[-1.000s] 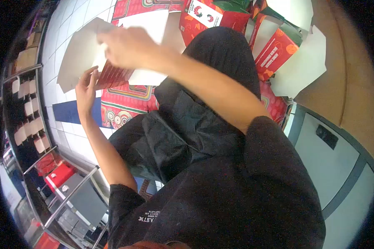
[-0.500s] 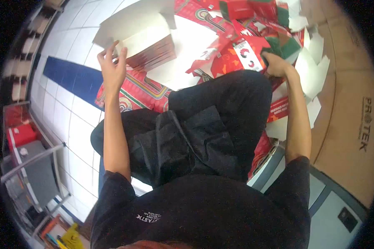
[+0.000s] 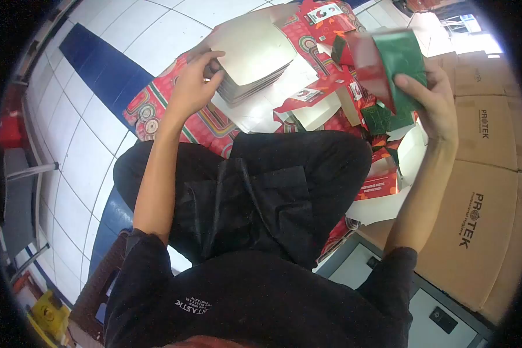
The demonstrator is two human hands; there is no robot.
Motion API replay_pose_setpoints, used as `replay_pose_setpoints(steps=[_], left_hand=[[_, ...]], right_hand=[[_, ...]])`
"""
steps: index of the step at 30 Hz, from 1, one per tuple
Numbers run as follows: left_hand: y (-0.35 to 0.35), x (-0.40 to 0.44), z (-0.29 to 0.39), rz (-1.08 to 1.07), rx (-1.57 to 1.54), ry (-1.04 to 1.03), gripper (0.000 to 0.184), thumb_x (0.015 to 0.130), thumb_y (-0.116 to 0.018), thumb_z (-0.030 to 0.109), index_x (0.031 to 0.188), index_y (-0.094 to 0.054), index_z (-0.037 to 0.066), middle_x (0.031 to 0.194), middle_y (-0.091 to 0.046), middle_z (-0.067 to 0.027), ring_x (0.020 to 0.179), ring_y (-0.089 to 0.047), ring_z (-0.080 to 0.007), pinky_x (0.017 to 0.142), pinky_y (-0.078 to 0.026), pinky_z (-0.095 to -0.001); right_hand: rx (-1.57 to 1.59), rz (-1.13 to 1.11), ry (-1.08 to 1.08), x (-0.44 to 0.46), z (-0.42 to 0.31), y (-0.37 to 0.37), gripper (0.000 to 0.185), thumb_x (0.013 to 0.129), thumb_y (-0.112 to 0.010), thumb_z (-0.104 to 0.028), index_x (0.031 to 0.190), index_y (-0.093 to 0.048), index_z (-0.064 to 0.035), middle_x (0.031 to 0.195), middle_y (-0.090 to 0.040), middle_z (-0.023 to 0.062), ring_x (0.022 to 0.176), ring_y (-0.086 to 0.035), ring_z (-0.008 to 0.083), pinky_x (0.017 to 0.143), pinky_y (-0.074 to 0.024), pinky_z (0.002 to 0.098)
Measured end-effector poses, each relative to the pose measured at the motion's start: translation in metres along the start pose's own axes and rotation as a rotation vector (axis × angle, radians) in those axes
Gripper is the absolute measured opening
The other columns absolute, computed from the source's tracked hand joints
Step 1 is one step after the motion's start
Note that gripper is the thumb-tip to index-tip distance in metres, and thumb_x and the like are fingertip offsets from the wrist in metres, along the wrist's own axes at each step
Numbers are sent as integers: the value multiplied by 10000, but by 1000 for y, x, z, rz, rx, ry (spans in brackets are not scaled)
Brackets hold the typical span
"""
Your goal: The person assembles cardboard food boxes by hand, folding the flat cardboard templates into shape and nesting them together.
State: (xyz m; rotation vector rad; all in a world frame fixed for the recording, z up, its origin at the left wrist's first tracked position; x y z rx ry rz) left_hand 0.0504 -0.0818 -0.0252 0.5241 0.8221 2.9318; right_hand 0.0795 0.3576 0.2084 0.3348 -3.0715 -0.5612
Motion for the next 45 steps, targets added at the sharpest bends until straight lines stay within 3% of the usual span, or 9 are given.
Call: replay_pose_setpoints(steps=[6,13,16,18,19,21,24,34,45], left_hand=[[8,-6,11,36,96,-45,359,980,-754,145,1328,-721,64,1148,-713,-153,984,-748,-306,875,-612,-429],[12,-8,7,64,89,-98,293,979,-750,150,1257,-724,64,1172,-740,-178,1029,-746,-367,897,-594,-479],[21,-7,9,19,98,-83,316,967,-756,168,1253,-717,41,1178,-740,-200,1044,-739,-398,914,-585,-493],[25,-7,10,9,121,-76,334,959,-762,179,1254,-714,29,1178,-738,-212,1050,-735,-414,924,-580,-500],[25,-7,10,1,108,-60,355,952,-764,185,1261,-708,20,1187,-735,-220,1071,-726,-425,939,-575,-508],[26,-9,6,-3,95,-38,375,946,-766,191,1268,-702,10,1196,-731,-228,1092,-717,-436,954,-569,-516],[25,-10,1,24,93,-118,399,940,-760,180,1293,-688,9,1209,-731,-225,1127,-708,-435,975,-563,-518],[25,-10,-9,-79,89,-73,393,946,-741,178,1303,-679,24,1218,-749,-220,1157,-712,-435,988,-568,-516],[25,-10,-1,-82,196,21,306,982,-695,181,1267,-703,69,1117,-787,-216,1098,-735,-454,945,-580,-542]], right_hand=[[-32,-23,121,31,-42,-147,407,1017,-828,-245,1307,-778,37,1053,-799,59,846,-724,94,768,-581,258],[-181,-151,227,90,-15,-227,399,1001,-833,-306,1219,-822,29,950,-803,48,838,-710,70,755,-568,269],[-367,-131,272,107,16,-254,368,982,-821,-287,1180,-830,23,948,-822,105,833,-736,106,751,-572,312],[-486,-38,409,108,25,-269,334,959,-801,-262,1127,-829,26,942,-806,183,778,-754,217,736,-570,375],[-488,-46,410,110,31,-273,334,959,-801,-262,1127,-829,26,942,-806,183,778,-754,217,736,-570,375],[-512,11,455,113,43,-279,303,953,-790,-232,1079,-819,42,934,-785,226,762,-740,346,727,-564,428],[-578,88,553,115,55,-285,268,943,-789,-209,1032,-809,42,882,-743,234,753,-713,397,713,-552,461],[-693,97,590,116,75,-300,240,973,-769,-174,911,-721,53,883,-709,248,804,-698,458,727,-543,513],[-923,-129,378,117,74,-304,280,1106,-587,-213,1055,-620,61,862,-716,329,849,-712,539,780,-560,616]])
Point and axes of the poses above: each hand's wrist, its own x-axis towards the middle knuckle, its own y-axis out of the back of the hand, z = x × y, the point moved 1 cm from there along x, towards the middle knuckle
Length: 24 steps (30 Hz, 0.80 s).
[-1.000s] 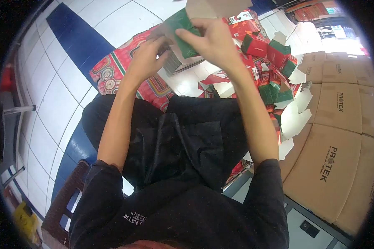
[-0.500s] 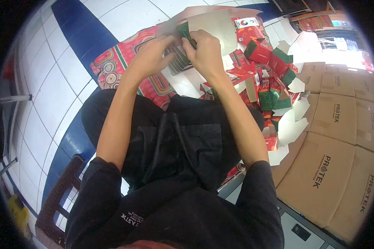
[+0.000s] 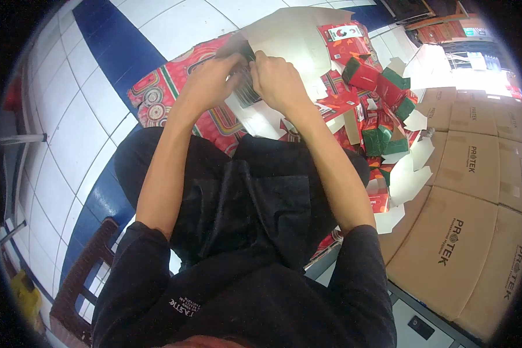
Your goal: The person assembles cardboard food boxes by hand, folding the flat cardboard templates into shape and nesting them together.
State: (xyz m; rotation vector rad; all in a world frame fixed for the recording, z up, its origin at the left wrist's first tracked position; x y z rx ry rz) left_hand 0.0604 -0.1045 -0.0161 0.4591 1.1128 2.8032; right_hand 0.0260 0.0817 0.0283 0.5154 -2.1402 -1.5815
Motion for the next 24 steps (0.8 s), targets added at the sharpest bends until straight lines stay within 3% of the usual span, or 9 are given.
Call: replay_pose_setpoints(steps=[8,13,15,16,18,19,21,22,24], left_hand=[[-10,2,-1,136,103,-53,135,1000,-662,136,1103,-713,65,1000,-780,-223,911,-749,-469,763,-599,-581],[-6,0,9,120,85,-23,187,1014,-664,166,1157,-694,49,996,-776,-249,926,-751,-480,780,-599,-590],[-5,1,6,96,95,7,209,1019,-665,179,1173,-687,40,1004,-777,-256,939,-752,-485,788,-598,-593],[-6,1,4,113,68,-23,273,1036,-651,210,1249,-651,39,958,-764,-275,935,-746,-500,803,-591,-596],[-4,2,7,121,46,-60,339,1052,-638,241,1324,-614,39,913,-752,-294,931,-739,-515,817,-585,-599],[1,2,15,81,1,47,406,1071,-630,265,1396,-557,32,963,-758,-316,976,-748,-516,867,-588,-579],[3,3,26,32,-34,134,477,1089,-623,289,1467,-499,26,1013,-764,-338,1022,-756,-517,917,-592,-558],[3,3,26,49,-144,163,552,1113,-602,326,1535,-432,14,1153,-735,-371,1123,-742,-510,986,-572,-539],[-1,7,20,54,-242,185,628,1136,-582,362,1602,-364,2,1294,-707,-405,1224,-728,-504,1055,-553,-519]], right_hand=[[-18,-88,43,7,18,-13,303,1078,-598,-252,1068,-685,38,885,-738,353,860,-740,550,791,-597,621],[123,-163,-45,4,14,18,396,1032,-684,-356,1211,-729,-6,926,-769,295,963,-753,522,869,-578,617],[163,253,-93,-4,34,29,467,1008,-727,-418,1278,-742,-37,1075,-786,265,1120,-738,462,987,-549,569],[168,256,-91,-7,50,29,467,1008,-727,-418,1278,-742,-37,1075,-786,265,1120,-738,462,987,-549,569],[-112,750,-151,-12,92,25,513,1035,-714,-454,1310,-741,-22,1234,-762,264,1225,-702,395,1072,-513,498],[-111,759,-160,-15,113,16,513,1035,-714,-454,1310,-741,-22,1234,-762,264,1225,-702,395,1072,-513,498],[379,619,-410,-21,143,2,515,1079,-669,-439,1351,-721,-6,1301,-742,274,1246,-691,385,1093,-497,468],[540,580,-497,-24,149,1,515,1093,-654,-434,1365,-714,0,1323,-736,277,1254,-687,381,1100,-491,458],[692,511,-498,-41,144,-2,467,1131,-603,-362,1383,-686,22,1250,-750,247,1202,-700,346,1055,-522,441]])
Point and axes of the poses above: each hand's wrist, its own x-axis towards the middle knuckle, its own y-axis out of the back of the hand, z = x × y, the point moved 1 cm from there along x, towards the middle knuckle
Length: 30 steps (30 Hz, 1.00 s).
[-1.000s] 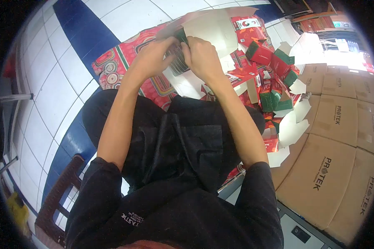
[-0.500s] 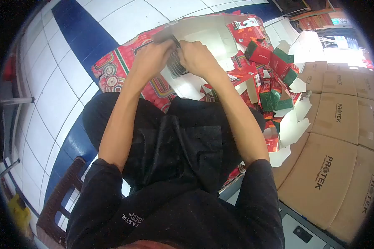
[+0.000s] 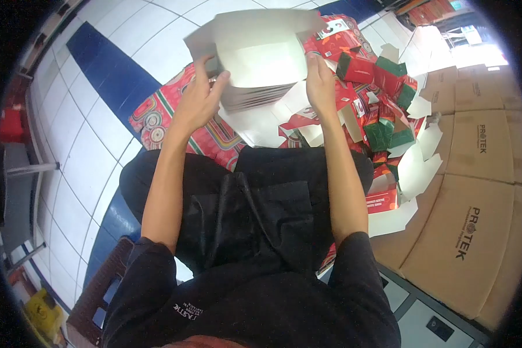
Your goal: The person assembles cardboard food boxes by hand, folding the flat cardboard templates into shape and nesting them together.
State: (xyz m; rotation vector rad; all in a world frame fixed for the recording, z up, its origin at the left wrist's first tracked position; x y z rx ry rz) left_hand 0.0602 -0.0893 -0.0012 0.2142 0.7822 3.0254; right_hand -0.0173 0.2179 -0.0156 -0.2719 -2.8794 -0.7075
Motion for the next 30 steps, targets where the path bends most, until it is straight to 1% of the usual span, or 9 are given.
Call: replay_pose_setpoints(steps=[2,4,8,10,14,15,18,23,30], left_hand=[[-6,4,-7,39,-88,-46,711,1161,-546,424,1665,-305,-15,1552,-554,-413,1404,-634,-489,1148,-493,-490],[-7,10,-12,8,-74,-32,709,1168,-533,422,1675,-297,-14,1591,-517,-401,1405,-627,-468,1147,-489,-509],[-11,12,13,165,7,-88,578,1126,-598,363,1538,-511,-33,1508,-600,-339,1261,-667,-492,1091,-513,-502],[-14,14,35,335,382,-457,490,1127,-611,351,1435,-622,-31,1419,-679,-276,1194,-715,-402,1128,-490,-473],[-48,19,75,116,587,-403,394,1026,-718,392,1175,-793,35,1127,-811,-166,1105,-756,-362,1104,-501,-434],[-55,26,85,83,585,-424,426,1000,-723,469,1083,-834,67,1041,-825,-166,1030,-783,-381,988,-578,-425],[-73,35,112,-150,566,-67,474,990,-734,525,1035,-859,70,922,-833,-164,838,-804,-374,864,-621,-437],[-86,54,102,-143,870,-227,438,978,-717,461,984,-835,39,860,-804,-213,844,-789,-439,785,-617,-517],[-75,59,103,-217,918,-213,409,940,-710,406,933,-819,12,866,-794,-228,825,-774,-457,769,-611,-537]], right_hand=[[75,-6,-42,-24,-3,0,422,1146,-581,-312,1372,-681,31,1203,-758,224,1159,-716,314,1003,-559,427],[276,-61,-195,-41,4,-5,365,1147,-591,-311,1288,-709,4,1028,-728,62,822,-702,136,751,-577,303],[538,-86,-271,-67,20,-24,348,1075,-703,-221,1274,-667,62,1056,-773,152,792,-798,236,702,-610,324],[589,-120,-319,-75,15,-25,360,1061,-725,-208,1268,-662,80,1039,-778,159,796,-796,236,707,-610,325],[468,-113,-189,-72,28,-32,313,996,-783,-221,1126,-744,61,898,-800,149,799,-791,188,710,-599,319],[504,-125,-272,-75,17,-28,308,943,-805,-247,1044,-787,43,874,-816,165,825,-805,219,746,-612,367],[348,-73,-163,-73,16,-36,312,906,-807,-266,1020,-811,25,940,-836,179,846,-818,293,790,-625,428],[262,63,-157,-78,-1,-37,318,888,-781,-290,865,-813,26,847,-757,286,836,-779,452,794,-622,503],[93,29,-132,-80,-13,-41,356,882,-786,-317,778,-797,23,745,-733,283,751,-769,460,710,-620,539]])
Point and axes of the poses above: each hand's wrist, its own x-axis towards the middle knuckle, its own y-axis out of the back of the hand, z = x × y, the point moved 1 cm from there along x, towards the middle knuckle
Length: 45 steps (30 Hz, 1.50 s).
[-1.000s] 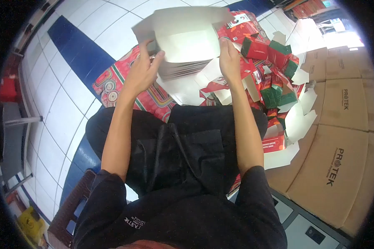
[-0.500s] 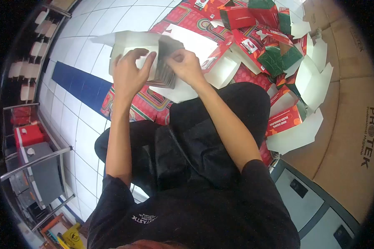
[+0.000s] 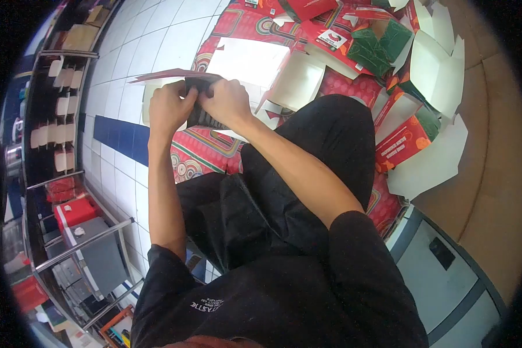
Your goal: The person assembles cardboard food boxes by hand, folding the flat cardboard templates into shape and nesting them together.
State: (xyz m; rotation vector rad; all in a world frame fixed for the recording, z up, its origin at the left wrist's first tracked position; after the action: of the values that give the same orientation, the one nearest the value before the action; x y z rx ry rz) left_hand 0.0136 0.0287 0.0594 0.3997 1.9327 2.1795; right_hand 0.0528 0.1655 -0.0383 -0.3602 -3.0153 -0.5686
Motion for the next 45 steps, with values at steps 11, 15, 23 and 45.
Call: replay_pose_setpoints(steps=[11,15,23,45], left_hand=[[-4,12,4,-37,102,-40,308,857,-761,354,880,-828,54,853,-786,-230,843,-777,-455,794,-629,-534],[2,16,10,-118,160,-10,296,825,-781,349,870,-834,62,868,-792,-228,854,-783,-446,792,-635,-530],[1,22,8,-133,211,-42,376,857,-792,422,896,-854,53,887,-785,-246,863,-776,-451,780,-620,-544],[-14,-37,-44,-262,-281,-246,291,969,-732,126,1231,-787,11,1168,-803,-217,1100,-782,-393,930,-601,-445]], right_hand=[[-31,30,116,2,9,-9,265,842,-814,-242,803,-803,19,773,-740,288,764,-760,479,739,-633,552],[-20,11,110,0,9,-9,244,841,-823,-228,803,-803,12,786,-748,276,782,-764,476,760,-633,542],[-11,-3,97,-1,5,-3,191,827,-824,-184,845,-805,5,807,-758,268,803,-770,465,772,-633,533],[-132,4,251,28,16,-2,284,986,-689,-278,885,-772,-26,856,-772,239,822,-756,476,758,-603,576]])
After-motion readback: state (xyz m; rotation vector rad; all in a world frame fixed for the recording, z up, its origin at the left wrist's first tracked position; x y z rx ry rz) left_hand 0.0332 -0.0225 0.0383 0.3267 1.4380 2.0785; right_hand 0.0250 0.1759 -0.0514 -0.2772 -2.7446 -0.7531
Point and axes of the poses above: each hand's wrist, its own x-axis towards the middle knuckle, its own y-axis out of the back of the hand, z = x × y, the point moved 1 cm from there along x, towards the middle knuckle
